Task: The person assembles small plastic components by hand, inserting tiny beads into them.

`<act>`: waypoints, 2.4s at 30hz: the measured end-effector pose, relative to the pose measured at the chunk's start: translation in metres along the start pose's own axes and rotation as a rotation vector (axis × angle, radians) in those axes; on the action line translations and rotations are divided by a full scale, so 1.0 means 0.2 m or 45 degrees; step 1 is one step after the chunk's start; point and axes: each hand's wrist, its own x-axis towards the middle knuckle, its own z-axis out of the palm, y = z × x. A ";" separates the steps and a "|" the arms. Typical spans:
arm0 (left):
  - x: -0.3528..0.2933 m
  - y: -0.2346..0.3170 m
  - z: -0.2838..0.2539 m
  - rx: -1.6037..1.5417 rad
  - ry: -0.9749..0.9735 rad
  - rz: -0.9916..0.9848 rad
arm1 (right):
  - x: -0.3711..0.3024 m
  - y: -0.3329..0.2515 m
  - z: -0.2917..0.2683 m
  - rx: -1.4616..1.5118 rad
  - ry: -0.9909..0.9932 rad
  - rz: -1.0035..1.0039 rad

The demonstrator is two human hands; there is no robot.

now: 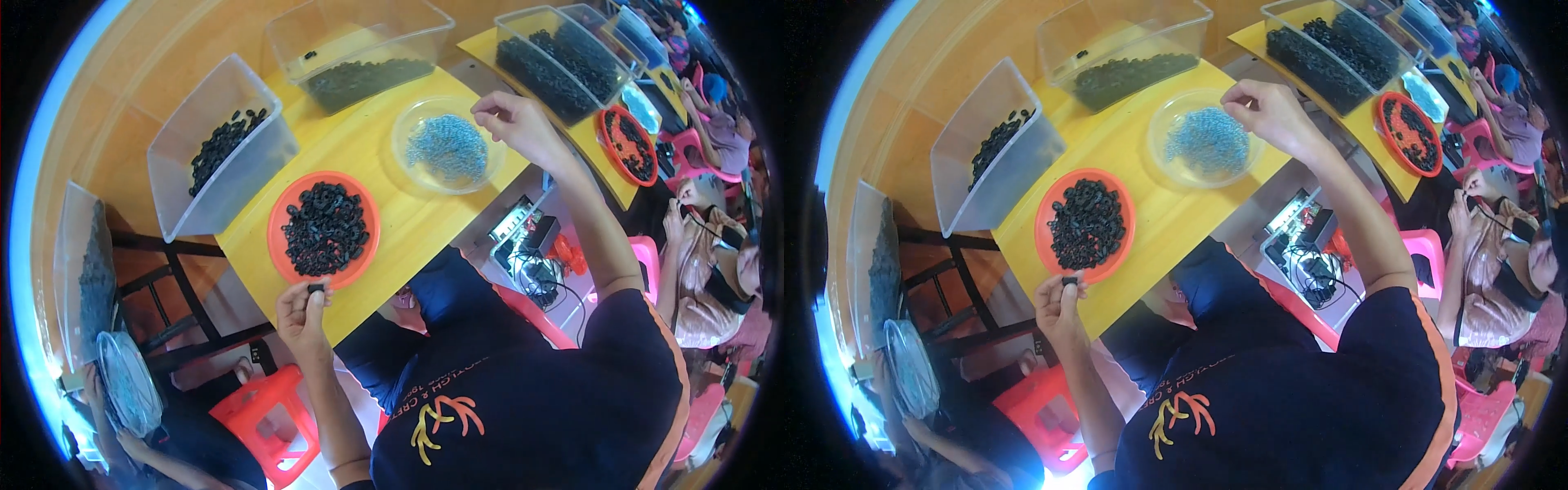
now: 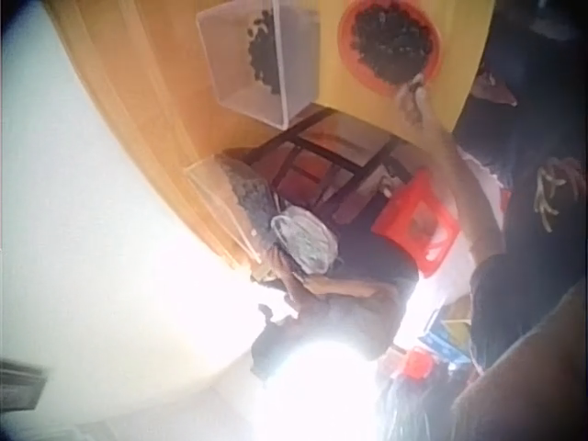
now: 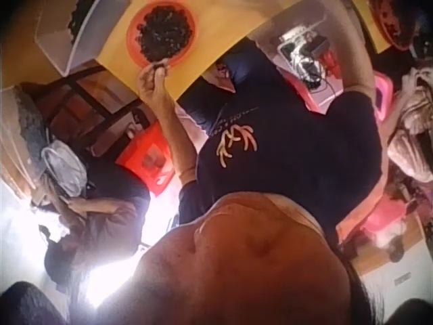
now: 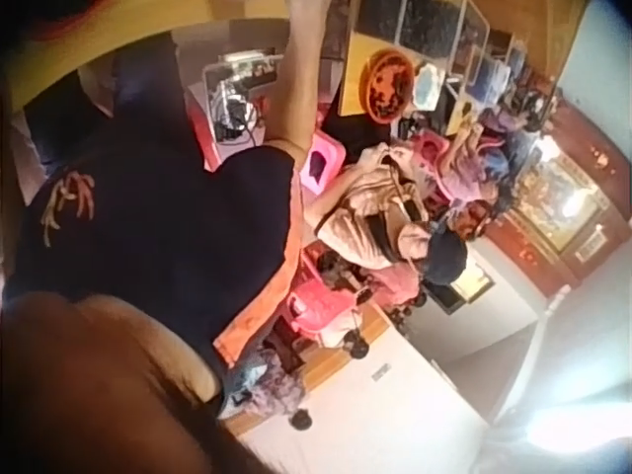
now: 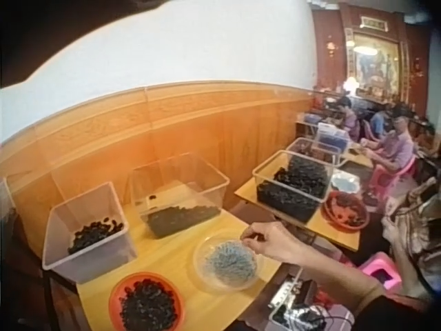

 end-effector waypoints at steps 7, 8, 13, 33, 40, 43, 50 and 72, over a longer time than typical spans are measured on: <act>-0.05 -0.04 -0.04 -0.303 0.078 -0.158 | -0.06 0.08 0.14 -0.360 -0.336 -0.435; -0.06 -0.04 -0.04 -0.347 0.089 -0.184 | -0.06 0.08 0.17 -0.360 -0.335 -0.432; -0.07 -0.04 -0.01 -0.330 0.073 -0.216 | -0.05 0.06 0.26 -0.469 -0.411 -0.471; -0.02 -0.03 0.10 -0.207 0.021 -0.238 | 0.04 0.09 0.40 -0.604 -0.325 -0.543; -0.01 -0.04 0.10 -0.263 0.031 -0.200 | 0.07 0.09 0.37 -0.563 -0.188 -0.544; -0.01 -0.06 0.08 -0.290 0.043 -0.181 | 0.08 0.08 0.39 -0.567 -0.217 -0.555; -0.01 -0.08 0.08 -0.327 0.057 -0.219 | 0.12 0.04 0.48 -0.620 -0.323 -0.539; -0.02 -0.05 0.11 -0.371 0.022 -0.216 | 0.10 0.09 0.48 -0.374 -0.174 -0.371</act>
